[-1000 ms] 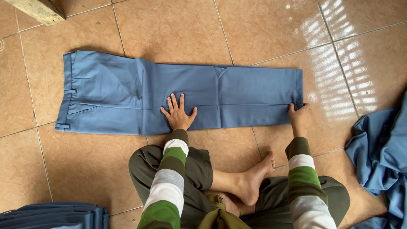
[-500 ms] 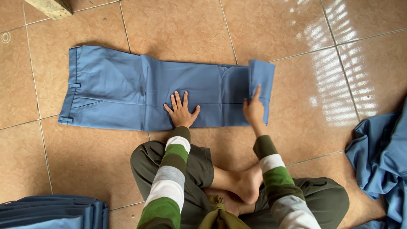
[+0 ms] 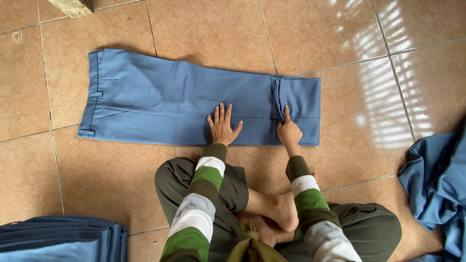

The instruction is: The person sits on a tiled floor and folds two pairs of blue trousers by hand. They smooth the fabric, fold the legs together, and fold the trousers into neat rectangles, placing each finished pair onto a growing stack.

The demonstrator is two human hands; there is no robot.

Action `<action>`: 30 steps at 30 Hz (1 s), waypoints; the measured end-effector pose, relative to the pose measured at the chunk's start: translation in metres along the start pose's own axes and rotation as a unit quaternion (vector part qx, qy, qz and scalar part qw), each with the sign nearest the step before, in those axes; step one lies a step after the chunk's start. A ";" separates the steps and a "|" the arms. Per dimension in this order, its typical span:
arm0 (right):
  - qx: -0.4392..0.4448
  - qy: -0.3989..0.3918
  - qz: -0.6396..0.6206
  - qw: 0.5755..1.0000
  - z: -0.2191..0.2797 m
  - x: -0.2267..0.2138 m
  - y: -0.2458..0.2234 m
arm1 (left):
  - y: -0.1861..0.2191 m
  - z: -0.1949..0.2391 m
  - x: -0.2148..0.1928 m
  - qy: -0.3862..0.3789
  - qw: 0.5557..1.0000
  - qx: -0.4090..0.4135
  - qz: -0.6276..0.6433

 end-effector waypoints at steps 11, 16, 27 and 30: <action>0.133 -0.043 0.025 0.990 -0.022 -0.047 0.106 | -0.006 0.000 0.009 0.042 0.998 0.040 0.004; 0.175 0.004 0.049 0.983 -0.057 -0.050 0.183 | 0.014 0.004 0.011 -0.012 0.994 0.089 0.060; 0.072 0.069 -0.048 0.994 -0.064 -0.031 0.114 | 0.029 0.007 0.017 -0.104 0.981 0.115 0.112; 0.018 0.031 -0.081 0.996 -0.053 0.001 0.055 | 0.029 0.006 0.016 -0.106 0.981 0.106 0.126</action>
Point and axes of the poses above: each hand's wrist, its own z-axis away from the middle knuckle, its own x-axis out of the palm, y = z × x, the point moved 3 cm from there along -z, towards the middle knuckle, and after that the axes turned 9 degrees about x, right-handed, at the moved point
